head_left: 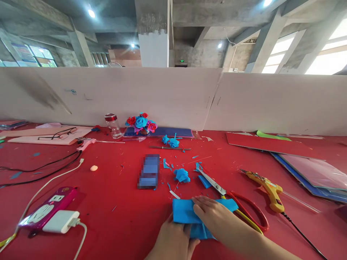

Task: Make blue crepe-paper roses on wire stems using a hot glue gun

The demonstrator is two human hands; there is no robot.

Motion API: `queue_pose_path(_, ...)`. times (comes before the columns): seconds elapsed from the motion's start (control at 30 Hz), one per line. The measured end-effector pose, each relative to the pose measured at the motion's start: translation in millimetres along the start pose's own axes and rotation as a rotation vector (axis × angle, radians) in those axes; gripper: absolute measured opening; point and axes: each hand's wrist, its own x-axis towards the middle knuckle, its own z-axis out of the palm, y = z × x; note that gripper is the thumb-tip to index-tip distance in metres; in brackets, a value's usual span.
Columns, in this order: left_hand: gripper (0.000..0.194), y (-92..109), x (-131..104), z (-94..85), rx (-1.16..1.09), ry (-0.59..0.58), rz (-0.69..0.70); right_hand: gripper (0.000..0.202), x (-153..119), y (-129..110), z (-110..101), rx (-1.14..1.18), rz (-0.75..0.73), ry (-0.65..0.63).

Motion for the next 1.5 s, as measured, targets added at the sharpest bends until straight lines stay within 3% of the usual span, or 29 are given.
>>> queue_pose_path(0.1,0.038,-6,-6,4.6,-0.027,0.094,0.049,0.022,-10,2,19,-0.075,-0.105,0.175)
queue_pose_path(0.2,0.032,-7,-8,12.4,-0.038,0.118,0.033,0.023,-17,2,31,-0.029,-0.106,0.275)
queue_pose_path(0.37,0.044,-6,-11,14.8,-0.032,0.086,0.024,0.032,-21,-1,28,0.108,-0.059,0.363)
queue_pose_path(0.5,0.058,-8,-15,10.3,-0.042,0.060,0.065,0.032,-23,-1,19,0.215,-0.060,0.314)
queue_pose_path(0.67,0.032,-7,-18,6.2,-0.045,0.252,0.107,0.034,-25,2,14,0.351,-0.085,0.186)
queue_pose_path(0.8,0.027,-11,-26,3.9,0.016,0.165,0.116,0.038,-26,2,16,0.406,-0.044,0.142)
queue_pose_path(0.9,0.031,-18,-33,7.1,0.103,0.260,0.338,0.038,-27,0,18,0.363,-0.029,0.162)
queue_pose_path(1.0,0.032,-23,-38,12.3,0.166,0.172,0.417,0.032,-29,-2,20,0.297,-0.068,0.223)
queue_pose_path(1.17,0.039,-23,-40,16.4,0.135,0.155,0.328,0.028,-31,-3,21,0.232,-0.166,0.284)
queue_pose_path(1.37,0.045,-20,-31,-3.2,0.161,0.154,0.410,0.028,-24,0,1,0.290,-0.025,0.206)
queue_pose_path(1.5,0.039,-15,-28,-2.2,0.245,0.211,0.400,0.024,-22,0,-3,0.234,-0.076,0.184)
